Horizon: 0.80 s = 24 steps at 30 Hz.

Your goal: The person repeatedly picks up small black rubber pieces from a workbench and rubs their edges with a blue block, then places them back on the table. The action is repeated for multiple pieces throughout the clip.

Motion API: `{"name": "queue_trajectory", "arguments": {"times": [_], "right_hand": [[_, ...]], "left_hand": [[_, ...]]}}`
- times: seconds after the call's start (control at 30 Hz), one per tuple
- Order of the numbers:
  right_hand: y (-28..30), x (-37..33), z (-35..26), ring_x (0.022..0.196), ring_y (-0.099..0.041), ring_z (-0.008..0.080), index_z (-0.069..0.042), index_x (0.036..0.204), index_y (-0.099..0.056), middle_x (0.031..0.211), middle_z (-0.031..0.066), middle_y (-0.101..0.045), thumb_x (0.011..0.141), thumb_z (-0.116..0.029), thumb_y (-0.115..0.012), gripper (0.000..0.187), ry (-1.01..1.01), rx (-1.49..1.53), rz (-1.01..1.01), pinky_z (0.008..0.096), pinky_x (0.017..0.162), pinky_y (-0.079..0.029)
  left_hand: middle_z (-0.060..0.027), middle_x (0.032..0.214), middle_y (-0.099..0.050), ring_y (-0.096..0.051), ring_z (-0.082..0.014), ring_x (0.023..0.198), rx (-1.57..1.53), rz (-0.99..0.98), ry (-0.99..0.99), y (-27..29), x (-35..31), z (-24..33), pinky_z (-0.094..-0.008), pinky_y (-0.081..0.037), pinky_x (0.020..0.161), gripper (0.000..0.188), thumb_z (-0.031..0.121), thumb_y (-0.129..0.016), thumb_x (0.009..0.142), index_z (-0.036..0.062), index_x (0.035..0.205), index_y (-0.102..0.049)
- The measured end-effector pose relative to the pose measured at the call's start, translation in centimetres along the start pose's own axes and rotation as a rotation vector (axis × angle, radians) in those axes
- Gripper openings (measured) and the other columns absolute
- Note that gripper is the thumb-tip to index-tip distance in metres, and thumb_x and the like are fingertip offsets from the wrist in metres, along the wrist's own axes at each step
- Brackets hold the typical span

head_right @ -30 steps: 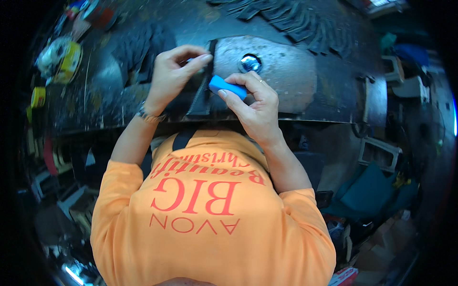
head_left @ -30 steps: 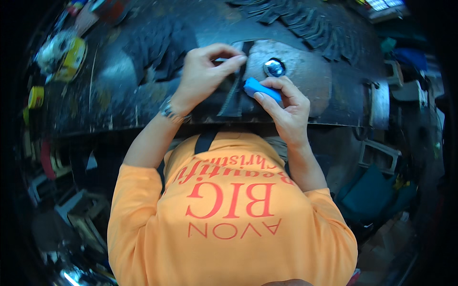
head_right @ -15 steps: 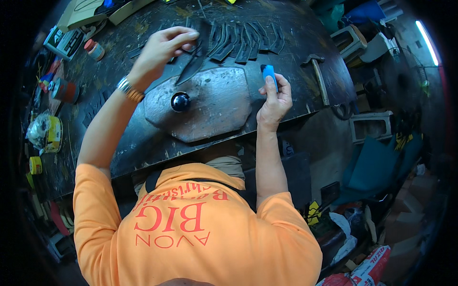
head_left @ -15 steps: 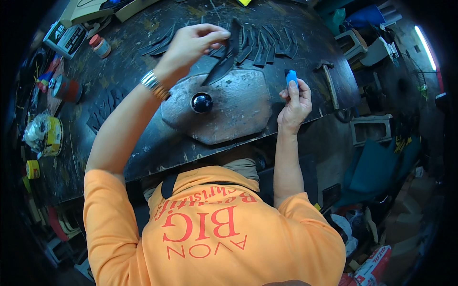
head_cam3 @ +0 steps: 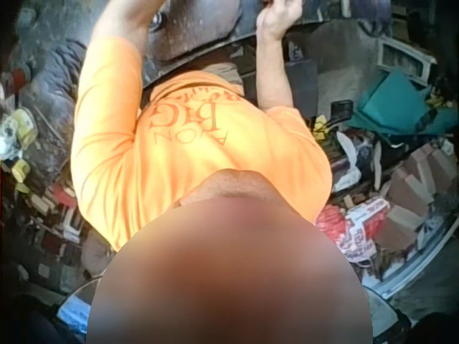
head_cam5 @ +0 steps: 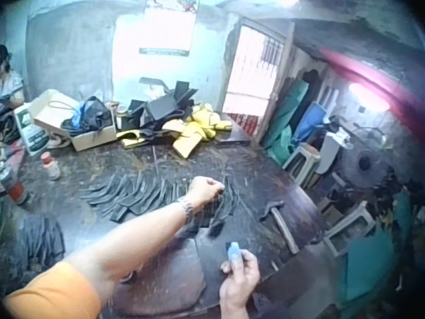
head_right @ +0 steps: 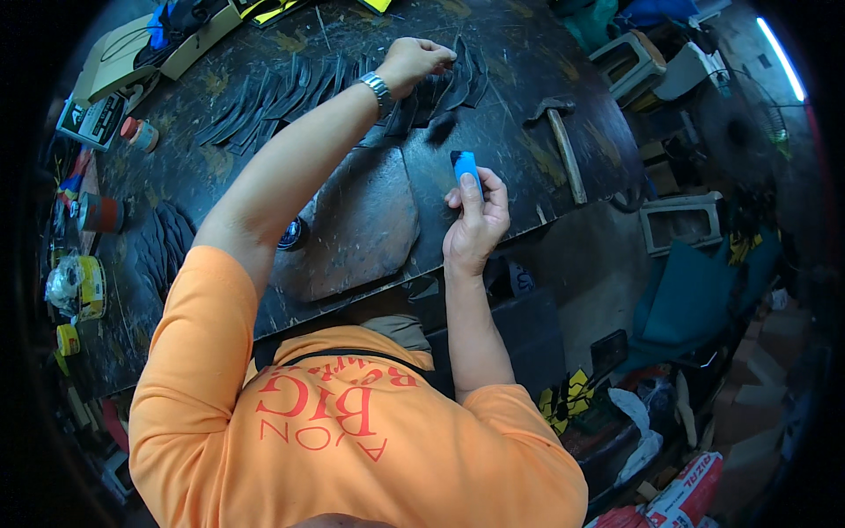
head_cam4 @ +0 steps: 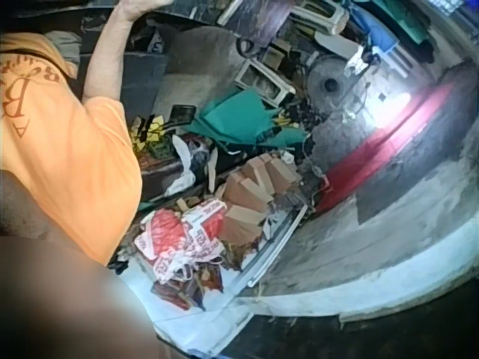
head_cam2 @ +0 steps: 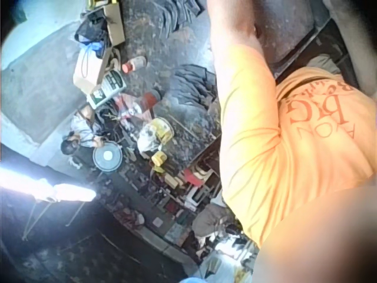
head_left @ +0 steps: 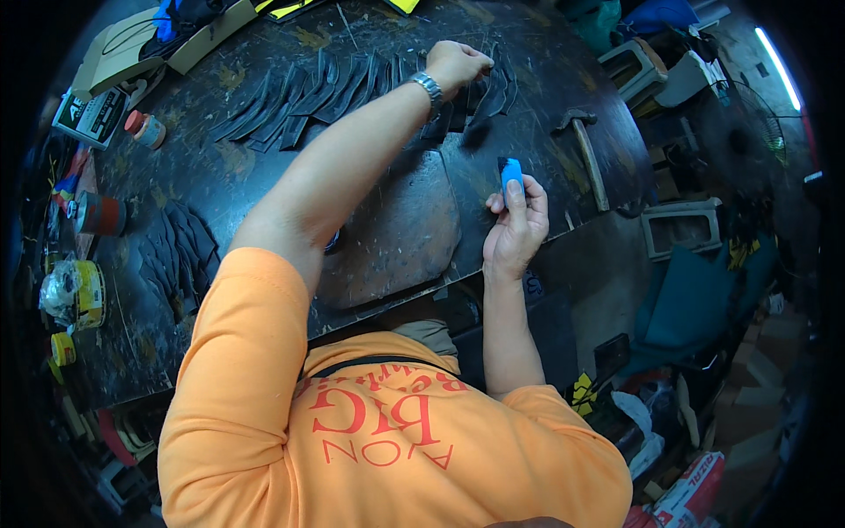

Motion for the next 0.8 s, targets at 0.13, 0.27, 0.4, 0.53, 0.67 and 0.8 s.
{"name": "queue_trajectory", "arguments": {"times": [0.13,0.27,0.4,0.53,0.67,0.8], "right_hand": [[0.0,0.2,0.1,0.059,-0.049,0.0087,0.0,0.098,-0.057,0.072,0.0027,-0.054,0.087,-0.005,-0.063,0.014,0.006,-0.027,0.002,0.0244,0.061,-0.045],[0.2,0.2,0.3,0.059,-0.049,0.0085,0.0,0.099,-0.058,0.074,0.0027,-0.055,0.086,-0.004,-0.064,0.014,0.015,-0.043,-0.007,0.024,0.061,-0.045],[0.7,0.3,0.8,0.061,-0.051,0.0094,-0.001,0.104,-0.057,0.08,0.004,-0.056,0.086,-0.004,-0.064,0.019,0.018,-0.003,-0.029,0.0252,0.06,-0.047],[1.3,0.7,1.2,0.064,-0.056,0.0122,0.0,0.11,-0.057,0.088,0.0076,-0.06,0.086,0.0,-0.061,0.024,-0.027,-0.018,-0.057,0.0277,0.064,-0.052],[1.7,1.3,1.6,0.071,-0.058,0.0141,0.004,0.112,-0.055,0.096,0.0116,-0.062,0.087,0.0,-0.06,0.026,-0.033,-0.103,-0.115,0.0305,0.075,-0.054],[1.4,1.8,1.6,0.075,-0.06,0.0154,0.005,0.111,-0.052,0.092,0.0114,-0.061,0.088,-0.001,-0.06,0.025,-0.088,-0.135,-0.111,0.0358,0.082,-0.055]], "left_hand": [[-0.0091,0.078,-0.071,-0.066,-0.0131,0.062,0.186,0.063,-0.046,-0.9,0.1,-0.6,-0.0248,-0.053,0.064,0.021,0.016,-0.068,0.083,0.0021,0.099,-0.07],[-0.0103,0.081,-0.071,-0.069,-0.018,0.068,0.245,0.073,-0.233,1.5,-1.8,1.1,-0.0286,-0.053,0.07,0.021,0.019,-0.068,0.082,0.0054,0.098,-0.071],[-0.0048,0.074,-0.068,-0.061,-0.0096,0.063,0.233,-0.053,-0.3,8.3,-6.0,3.9,-0.0262,-0.049,0.059,0.019,0.013,-0.066,0.083,0.0,0.096,-0.069],[-0.0035,0.076,-0.067,-0.06,-0.0081,0.066,0.247,-0.018,-0.251,19.0,-13.6,4.0,-0.0249,-0.049,0.062,0.021,0.016,-0.066,0.084,-0.0007,0.098,-0.068],[-0.0027,0.076,-0.066,-0.059,-0.0088,0.067,0.309,0.242,-0.218,28.9,-23.5,1.4,-0.0241,-0.048,0.063,0.022,0.016,-0.067,0.084,-0.0008,0.098,-0.068],[-0.0038,0.083,-0.068,-0.062,-0.0092,0.077,0.536,0.431,-0.046,33.6,-32.6,-2.0,-0.0232,-0.05,0.07,0.022,0.019,-0.066,0.087,0.0017,0.1,-0.069]]}}
Point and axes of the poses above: each hand's wrist, its own x-axis towards the middle knuckle, its own y-axis out of the back of the hand, z = x × y, the point moved 2 cm from there along x, towards the middle knuckle
